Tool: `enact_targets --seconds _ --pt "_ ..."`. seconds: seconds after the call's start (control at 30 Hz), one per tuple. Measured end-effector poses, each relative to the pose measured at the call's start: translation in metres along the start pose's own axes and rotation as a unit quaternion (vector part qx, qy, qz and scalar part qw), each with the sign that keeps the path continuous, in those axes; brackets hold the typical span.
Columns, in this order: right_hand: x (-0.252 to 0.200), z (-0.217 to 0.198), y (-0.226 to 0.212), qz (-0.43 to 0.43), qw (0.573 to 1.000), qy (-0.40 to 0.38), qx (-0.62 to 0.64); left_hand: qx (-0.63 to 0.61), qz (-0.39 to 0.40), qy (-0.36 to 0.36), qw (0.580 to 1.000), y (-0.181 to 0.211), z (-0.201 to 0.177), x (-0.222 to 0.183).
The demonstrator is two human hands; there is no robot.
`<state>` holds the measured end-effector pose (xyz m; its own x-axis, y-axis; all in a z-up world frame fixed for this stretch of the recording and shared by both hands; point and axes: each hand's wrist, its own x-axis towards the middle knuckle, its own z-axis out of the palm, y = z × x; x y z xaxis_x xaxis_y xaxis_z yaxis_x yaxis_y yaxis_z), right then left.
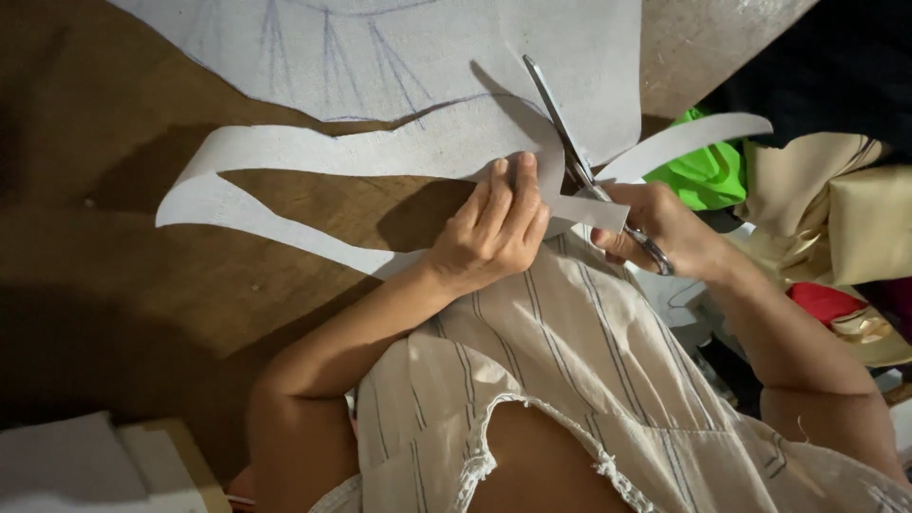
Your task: Cutting out a garment pattern from paper using a pair of scissors on a wooden table.
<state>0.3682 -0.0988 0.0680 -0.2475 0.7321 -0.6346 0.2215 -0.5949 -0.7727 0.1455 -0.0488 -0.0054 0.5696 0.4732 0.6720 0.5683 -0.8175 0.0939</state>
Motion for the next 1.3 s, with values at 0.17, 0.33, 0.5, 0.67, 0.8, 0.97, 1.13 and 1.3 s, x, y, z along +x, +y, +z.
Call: enact_targets --seconds 0.17,0.33,0.5,0.67,0.8,0.97,1.13,1.3 --pt "0.001 -0.005 0.005 -0.009 0.999 -0.006 -0.034 0.003 0.000 0.004 1.000 0.000 0.001 0.000" --pt "0.000 -0.010 0.006 -0.031 0.998 -0.013 -0.055 0.002 0.003 0.000 1.000 0.000 0.002 -0.002" --pt "0.006 -0.006 -0.016 -0.051 0.997 -0.011 -0.062 -0.026 -0.019 -0.024 0.999 0.000 0.002 -0.009" --pt "0.000 -0.012 0.012 -0.047 0.997 -0.009 -0.059 -0.062 -0.128 -0.065 0.988 -0.004 0.012 -0.009" --pt "0.004 -0.019 0.004 -0.051 0.987 -0.087 -0.127 -0.075 -0.179 -0.190 0.962 -0.006 -0.003 -0.004" --pt "0.010 -0.025 -0.002 -0.045 0.989 -0.112 -0.085 -0.122 -0.182 -0.199 0.955 -0.003 0.001 -0.012" --pt "0.017 -0.031 -0.014 -0.028 0.983 -0.099 -0.151 -0.230 -0.207 -0.185 0.933 -0.005 -0.001 -0.008" --pt "0.016 -0.037 -0.018 0.081 0.975 -0.089 -0.188 -0.181 -0.185 -0.129 0.957 -0.007 -0.001 0.000"
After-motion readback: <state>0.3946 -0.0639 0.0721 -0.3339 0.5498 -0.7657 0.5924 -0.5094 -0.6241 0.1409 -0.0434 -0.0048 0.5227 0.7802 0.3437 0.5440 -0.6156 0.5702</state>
